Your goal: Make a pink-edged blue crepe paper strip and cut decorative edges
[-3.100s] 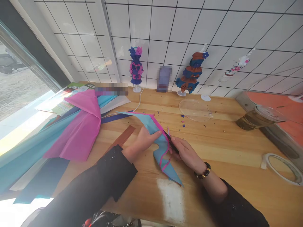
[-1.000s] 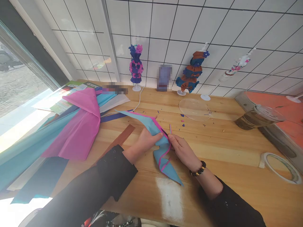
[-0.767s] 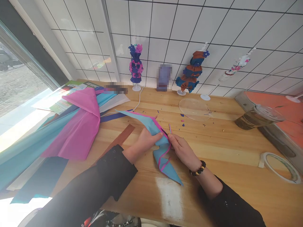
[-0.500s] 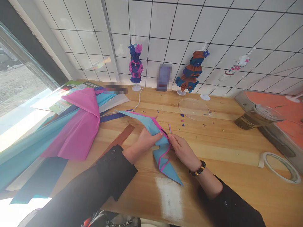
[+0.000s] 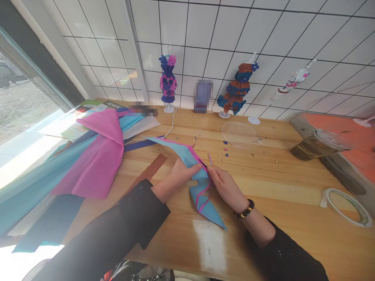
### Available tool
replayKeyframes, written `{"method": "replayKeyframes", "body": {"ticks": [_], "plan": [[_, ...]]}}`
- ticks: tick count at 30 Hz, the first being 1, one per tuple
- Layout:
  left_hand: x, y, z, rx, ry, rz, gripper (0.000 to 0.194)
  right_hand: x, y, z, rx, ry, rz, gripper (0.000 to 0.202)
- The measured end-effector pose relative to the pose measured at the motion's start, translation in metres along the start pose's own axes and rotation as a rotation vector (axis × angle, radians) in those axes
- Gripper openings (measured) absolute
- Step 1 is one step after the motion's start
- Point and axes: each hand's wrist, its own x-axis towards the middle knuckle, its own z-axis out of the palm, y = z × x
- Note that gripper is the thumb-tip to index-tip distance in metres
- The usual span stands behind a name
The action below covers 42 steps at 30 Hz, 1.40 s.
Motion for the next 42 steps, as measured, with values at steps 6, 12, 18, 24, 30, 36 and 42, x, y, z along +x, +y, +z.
{"method": "replayKeyframes", "body": {"ticks": [6,12,18,24,30,36,42], "plan": [[0.01,-0.014,-0.007,-0.279,0.118,-0.042,0.033,-0.001,-0.001,-0.001,-0.044,-0.024,0.013,0.037],[0.025,-0.023,-0.016,-0.486,0.277,-0.035,0.038,-0.004,0.0,0.001,-0.134,-0.05,0.001,0.036],[0.025,-0.027,-0.017,-0.379,0.292,0.077,0.031,-0.003,-0.001,0.001,-0.16,-0.062,0.009,0.036],[0.02,-0.019,-0.014,-0.19,0.339,0.118,0.042,-0.004,0.0,0.001,-0.16,-0.078,0.015,0.038],[0.012,-0.009,-0.01,-0.064,0.254,0.161,0.036,-0.004,0.001,0.001,-0.132,-0.087,0.023,0.038],[0.017,-0.009,-0.015,-0.131,0.193,0.164,0.034,-0.005,0.002,-0.002,-0.106,-0.039,0.026,0.036],[0.021,-0.011,-0.02,-0.063,0.07,0.152,0.046,-0.006,0.001,-0.003,-0.096,-0.007,0.04,0.037]]}}
